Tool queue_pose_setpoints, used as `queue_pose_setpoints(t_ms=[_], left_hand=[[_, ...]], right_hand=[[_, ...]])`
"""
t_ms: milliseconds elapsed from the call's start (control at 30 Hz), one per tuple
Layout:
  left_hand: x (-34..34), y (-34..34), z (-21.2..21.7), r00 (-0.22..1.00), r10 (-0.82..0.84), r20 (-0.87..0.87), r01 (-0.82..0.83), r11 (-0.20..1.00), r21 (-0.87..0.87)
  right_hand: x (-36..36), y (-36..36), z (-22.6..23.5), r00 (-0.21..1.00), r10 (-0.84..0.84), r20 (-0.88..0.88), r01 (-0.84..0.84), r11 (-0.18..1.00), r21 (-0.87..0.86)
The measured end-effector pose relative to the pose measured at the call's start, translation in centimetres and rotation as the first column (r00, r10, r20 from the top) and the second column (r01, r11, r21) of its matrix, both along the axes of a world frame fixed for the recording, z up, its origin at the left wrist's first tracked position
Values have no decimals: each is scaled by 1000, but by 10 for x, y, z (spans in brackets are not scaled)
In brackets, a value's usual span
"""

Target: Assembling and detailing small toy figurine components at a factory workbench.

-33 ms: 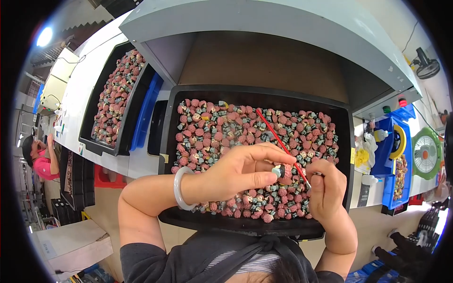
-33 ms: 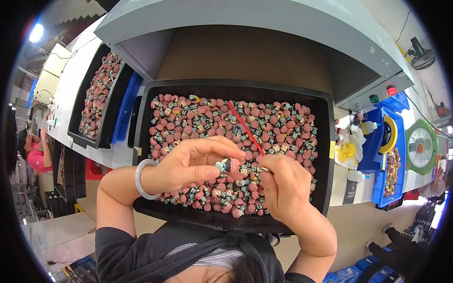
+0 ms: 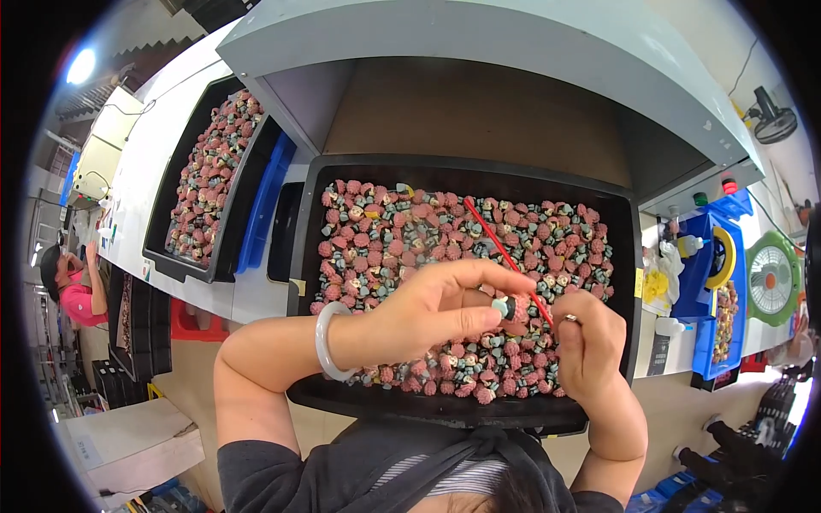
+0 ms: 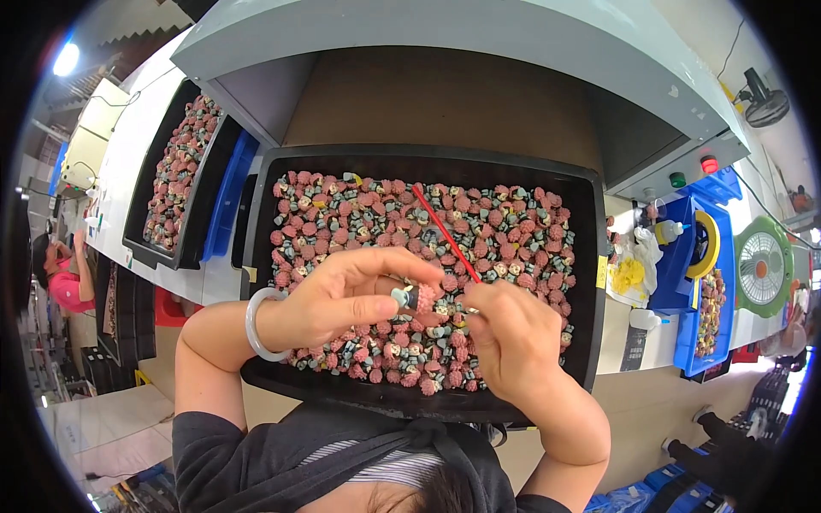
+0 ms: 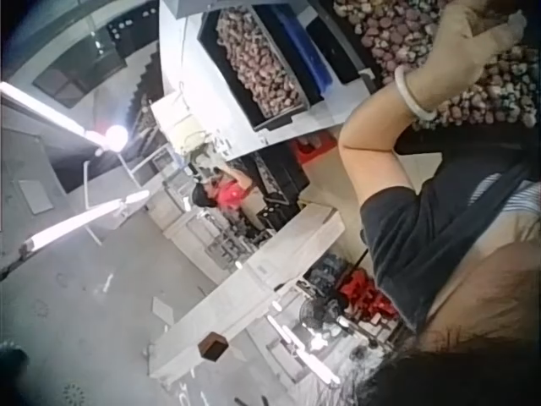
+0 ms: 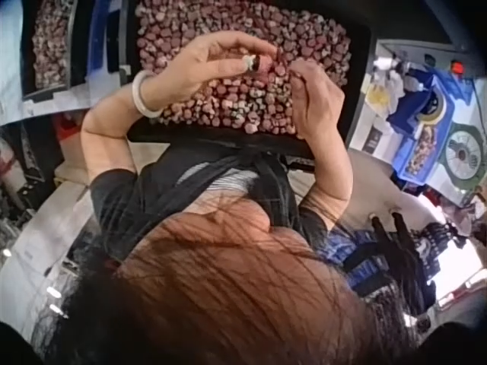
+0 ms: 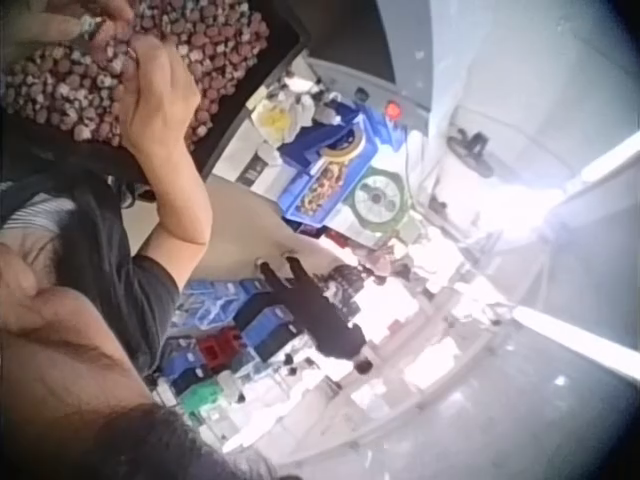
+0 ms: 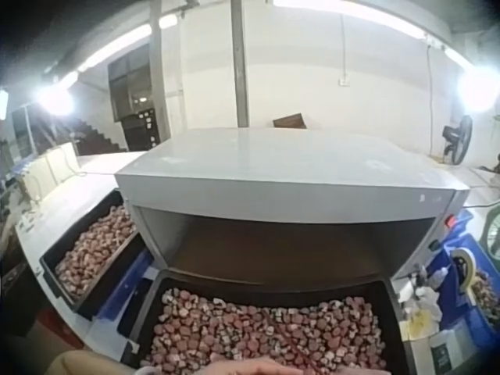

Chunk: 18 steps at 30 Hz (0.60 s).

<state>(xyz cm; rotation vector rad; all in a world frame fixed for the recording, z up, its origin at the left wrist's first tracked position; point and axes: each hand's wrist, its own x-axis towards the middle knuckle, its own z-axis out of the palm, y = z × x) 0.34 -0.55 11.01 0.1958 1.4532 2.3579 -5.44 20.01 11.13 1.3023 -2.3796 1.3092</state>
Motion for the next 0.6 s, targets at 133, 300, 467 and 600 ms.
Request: queue_pose_setpoints(t_ms=[133,300,467,600], left_hand=[[-2,-1,-4,997,-1,81,-8,994,113],[-2,2,0,991,-70,118,74,997,-30],[3,7,-9,999,41,-5,-41,999,-30],[3,5,-1,997,-34,-66,27,994,-104]], right_hand=[[1,-2,0,994,82,-71,-73,991,116],[2,-6,-3,995,58,-85,-48,992,114],[4,-7,1,995,87,-52,-74,975,208],[4,-5,-2,998,67,-7,-64,979,191]])
